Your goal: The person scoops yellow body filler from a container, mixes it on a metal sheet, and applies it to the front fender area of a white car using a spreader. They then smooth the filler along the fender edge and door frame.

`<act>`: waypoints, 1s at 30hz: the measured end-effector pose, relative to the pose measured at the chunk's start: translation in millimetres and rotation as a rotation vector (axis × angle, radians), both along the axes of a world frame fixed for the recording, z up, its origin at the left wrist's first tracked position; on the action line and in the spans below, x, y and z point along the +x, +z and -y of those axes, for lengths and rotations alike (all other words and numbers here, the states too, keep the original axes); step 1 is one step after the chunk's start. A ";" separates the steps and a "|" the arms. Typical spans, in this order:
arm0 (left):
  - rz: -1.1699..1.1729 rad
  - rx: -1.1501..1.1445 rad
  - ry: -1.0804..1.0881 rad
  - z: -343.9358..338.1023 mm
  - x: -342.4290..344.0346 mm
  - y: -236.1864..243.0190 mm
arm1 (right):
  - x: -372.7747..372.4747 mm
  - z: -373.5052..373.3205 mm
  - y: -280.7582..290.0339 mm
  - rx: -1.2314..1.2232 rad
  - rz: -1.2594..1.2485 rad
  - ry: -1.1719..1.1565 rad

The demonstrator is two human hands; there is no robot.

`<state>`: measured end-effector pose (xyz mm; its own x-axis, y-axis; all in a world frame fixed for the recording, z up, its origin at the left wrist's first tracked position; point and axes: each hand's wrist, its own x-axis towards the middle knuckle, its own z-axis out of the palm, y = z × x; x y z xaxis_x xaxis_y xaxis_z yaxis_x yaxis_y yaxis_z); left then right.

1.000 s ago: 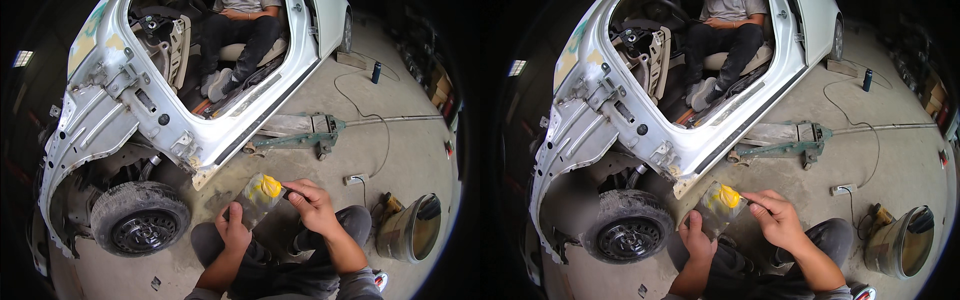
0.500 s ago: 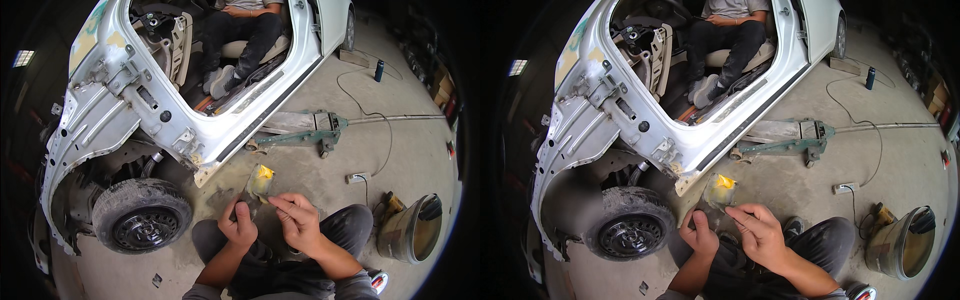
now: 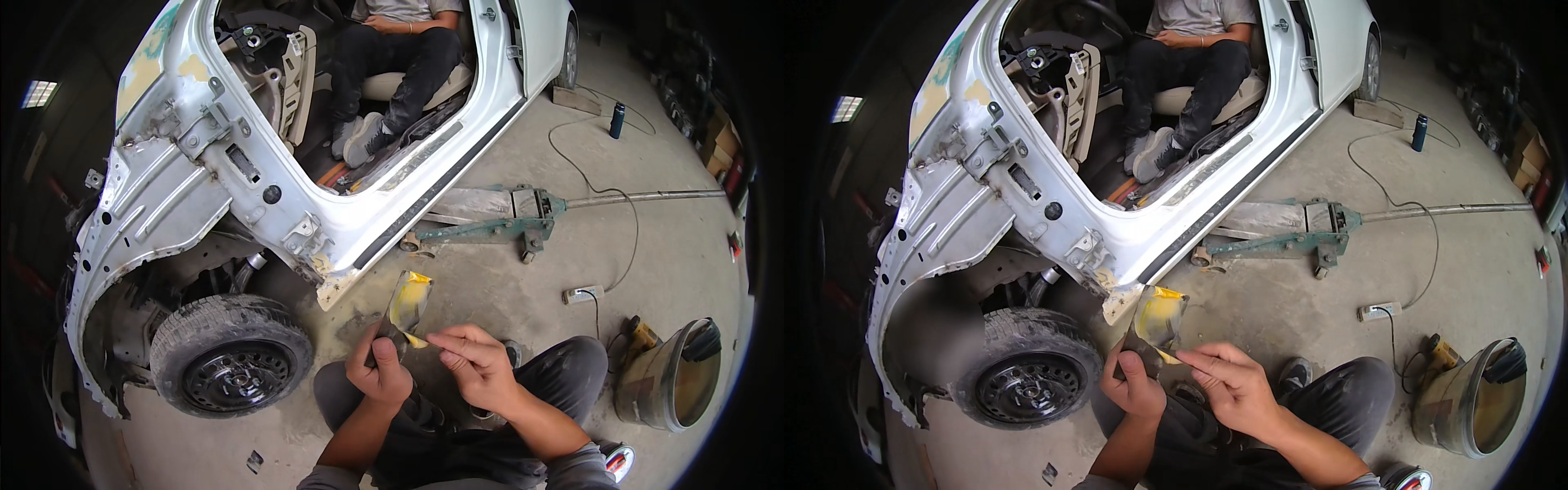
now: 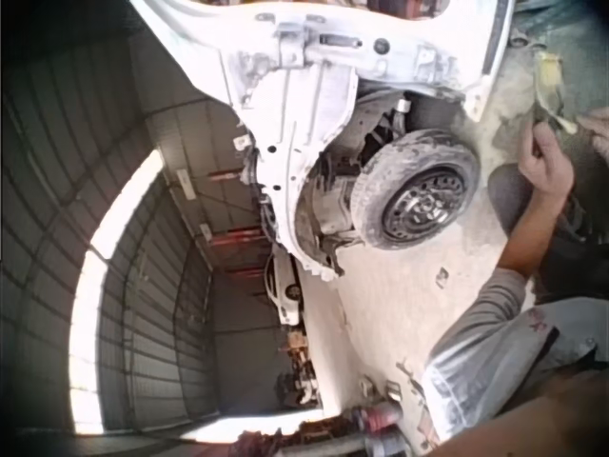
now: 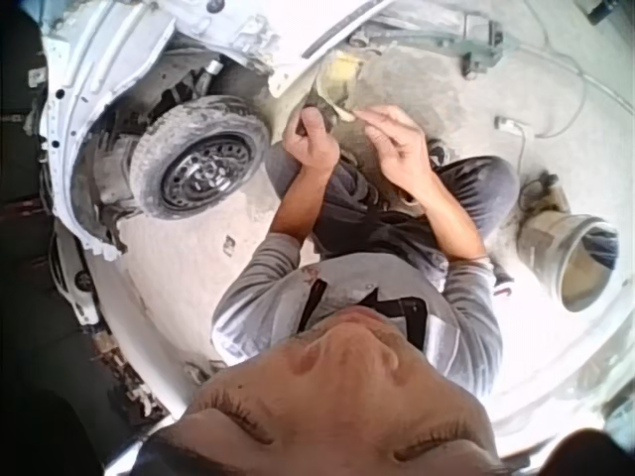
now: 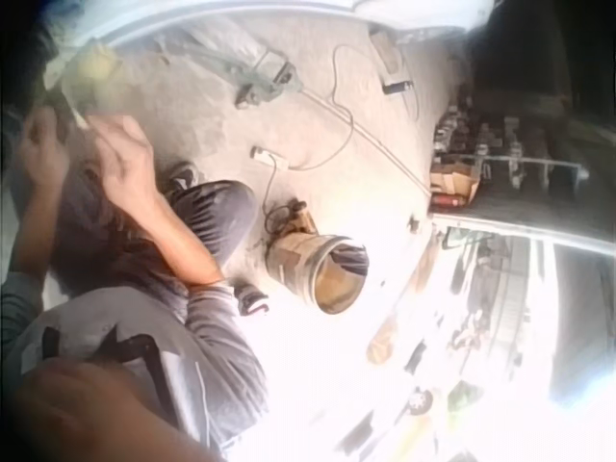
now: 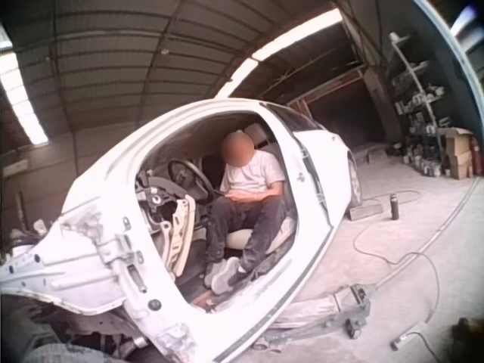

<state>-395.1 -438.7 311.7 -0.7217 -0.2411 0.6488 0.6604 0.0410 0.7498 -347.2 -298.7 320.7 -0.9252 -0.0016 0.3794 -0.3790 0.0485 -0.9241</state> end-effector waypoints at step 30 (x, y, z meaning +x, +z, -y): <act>-0.007 0.028 0.009 5.1 1.7 -2.8 | -1.1 -13.8 0.0 0.047 0.021 0.024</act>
<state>-393.4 -443.8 308.9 -0.7150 -0.2658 0.6466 0.6651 0.0266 0.7463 -348.3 -284.9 320.8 -0.9325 -0.0410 0.3588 -0.3611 0.0837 -0.9288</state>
